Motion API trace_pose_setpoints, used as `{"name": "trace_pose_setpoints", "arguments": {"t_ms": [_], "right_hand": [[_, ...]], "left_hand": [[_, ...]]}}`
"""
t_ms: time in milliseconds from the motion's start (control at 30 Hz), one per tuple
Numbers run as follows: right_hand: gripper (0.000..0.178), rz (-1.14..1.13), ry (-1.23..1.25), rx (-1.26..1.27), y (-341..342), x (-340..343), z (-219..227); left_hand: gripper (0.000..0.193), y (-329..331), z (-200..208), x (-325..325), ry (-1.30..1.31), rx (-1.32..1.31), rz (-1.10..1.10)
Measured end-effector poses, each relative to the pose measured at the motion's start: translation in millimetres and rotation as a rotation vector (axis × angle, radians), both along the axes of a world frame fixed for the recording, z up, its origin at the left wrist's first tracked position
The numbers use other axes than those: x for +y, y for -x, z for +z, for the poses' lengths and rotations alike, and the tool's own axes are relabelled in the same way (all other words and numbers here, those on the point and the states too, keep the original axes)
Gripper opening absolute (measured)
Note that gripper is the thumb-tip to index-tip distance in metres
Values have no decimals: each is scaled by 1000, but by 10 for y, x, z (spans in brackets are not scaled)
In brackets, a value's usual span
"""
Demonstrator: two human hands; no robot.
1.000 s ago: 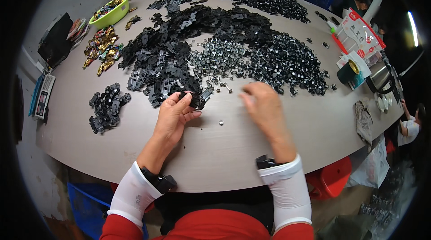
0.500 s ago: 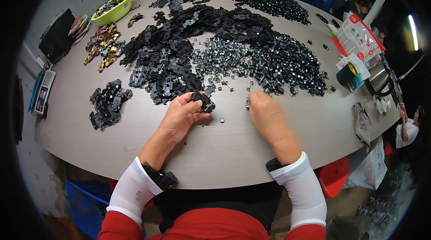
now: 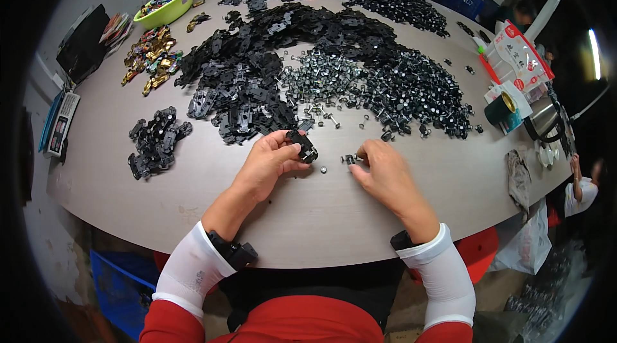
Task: The person sits at a table and assembles small black lock mechanisms by hand. They pick up individual components from large piles on the table, fit them together, and place the assembled units into a growing stack.
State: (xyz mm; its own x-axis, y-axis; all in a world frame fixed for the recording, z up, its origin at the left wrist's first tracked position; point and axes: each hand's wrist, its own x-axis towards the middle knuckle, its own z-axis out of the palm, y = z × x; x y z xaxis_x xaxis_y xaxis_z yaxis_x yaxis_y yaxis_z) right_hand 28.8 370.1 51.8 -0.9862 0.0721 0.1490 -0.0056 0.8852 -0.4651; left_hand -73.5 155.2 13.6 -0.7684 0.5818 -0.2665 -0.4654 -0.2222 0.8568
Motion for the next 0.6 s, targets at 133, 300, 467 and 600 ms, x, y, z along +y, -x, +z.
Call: {"name": "trace_pose_setpoints", "arguments": {"t_ms": [133,300,467,600], "right_hand": [[19,-5,-84,31,154,-55,-75],[23,8,-97,98,203,-106,-148],[25,-27,-138,77,244,-203,-112],[26,-3,-187,130,311,-189,-176]], "left_hand": [[28,-16,17,20,10,42,-7],[29,-1,-9,15,6,32,3],[29,1,-26,7,17,37,-3],[30,5,-4,1,8,37,-14]]}}
